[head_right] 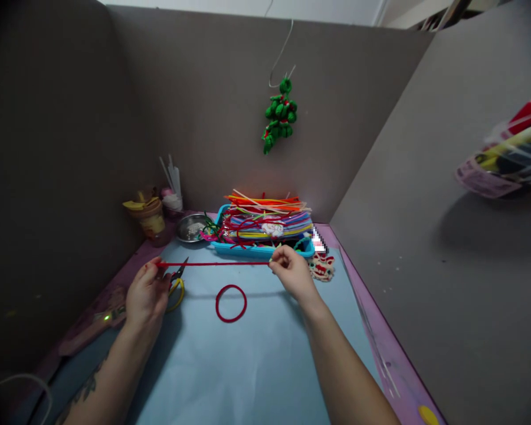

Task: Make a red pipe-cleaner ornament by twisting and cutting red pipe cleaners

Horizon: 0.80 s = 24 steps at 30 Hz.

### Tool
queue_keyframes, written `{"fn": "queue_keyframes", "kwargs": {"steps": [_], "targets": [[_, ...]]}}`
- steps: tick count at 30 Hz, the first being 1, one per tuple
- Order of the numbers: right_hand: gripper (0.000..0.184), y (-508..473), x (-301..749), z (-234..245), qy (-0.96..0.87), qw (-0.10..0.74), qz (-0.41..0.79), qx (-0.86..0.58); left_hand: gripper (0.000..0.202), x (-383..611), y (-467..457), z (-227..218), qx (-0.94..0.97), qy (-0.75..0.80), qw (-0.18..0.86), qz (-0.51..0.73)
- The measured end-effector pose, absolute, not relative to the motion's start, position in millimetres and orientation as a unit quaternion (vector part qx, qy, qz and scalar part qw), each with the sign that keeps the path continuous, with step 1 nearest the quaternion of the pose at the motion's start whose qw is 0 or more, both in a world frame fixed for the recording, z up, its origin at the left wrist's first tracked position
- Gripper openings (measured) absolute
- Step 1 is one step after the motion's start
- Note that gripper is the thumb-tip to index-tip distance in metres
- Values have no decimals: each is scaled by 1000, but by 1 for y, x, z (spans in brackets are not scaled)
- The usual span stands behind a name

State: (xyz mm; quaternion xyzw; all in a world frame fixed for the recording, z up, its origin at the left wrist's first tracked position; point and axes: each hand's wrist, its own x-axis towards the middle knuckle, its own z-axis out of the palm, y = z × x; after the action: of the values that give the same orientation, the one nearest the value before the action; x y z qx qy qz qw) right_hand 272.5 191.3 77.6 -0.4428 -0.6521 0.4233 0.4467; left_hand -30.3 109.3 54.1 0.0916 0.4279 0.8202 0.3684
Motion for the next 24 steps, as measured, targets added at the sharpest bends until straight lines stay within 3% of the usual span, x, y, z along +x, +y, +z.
{"fn": "queue_keyframes", "kwargs": {"steps": [3, 6, 9, 16, 24], "targets": [[22, 190, 273, 82, -645, 446, 458, -419, 22, -26, 108, 63, 125, 363, 403, 831], [26, 187, 270, 85, -637, 443, 478, -411, 48, -11, 101, 70, 207, 299, 471, 803], [26, 183, 261, 82, -635, 439, 477, -420, 55, 7, 94, 69, 245, 349, 533, 731], [16, 175, 239, 61, -665, 384, 492, -410, 42, 16, 97, 54, 206, 447, 557, 669], [7, 167, 229, 57, -738, 295, 460, -395, 42, 9, 100, 53, 171, 456, 553, 676]]}}
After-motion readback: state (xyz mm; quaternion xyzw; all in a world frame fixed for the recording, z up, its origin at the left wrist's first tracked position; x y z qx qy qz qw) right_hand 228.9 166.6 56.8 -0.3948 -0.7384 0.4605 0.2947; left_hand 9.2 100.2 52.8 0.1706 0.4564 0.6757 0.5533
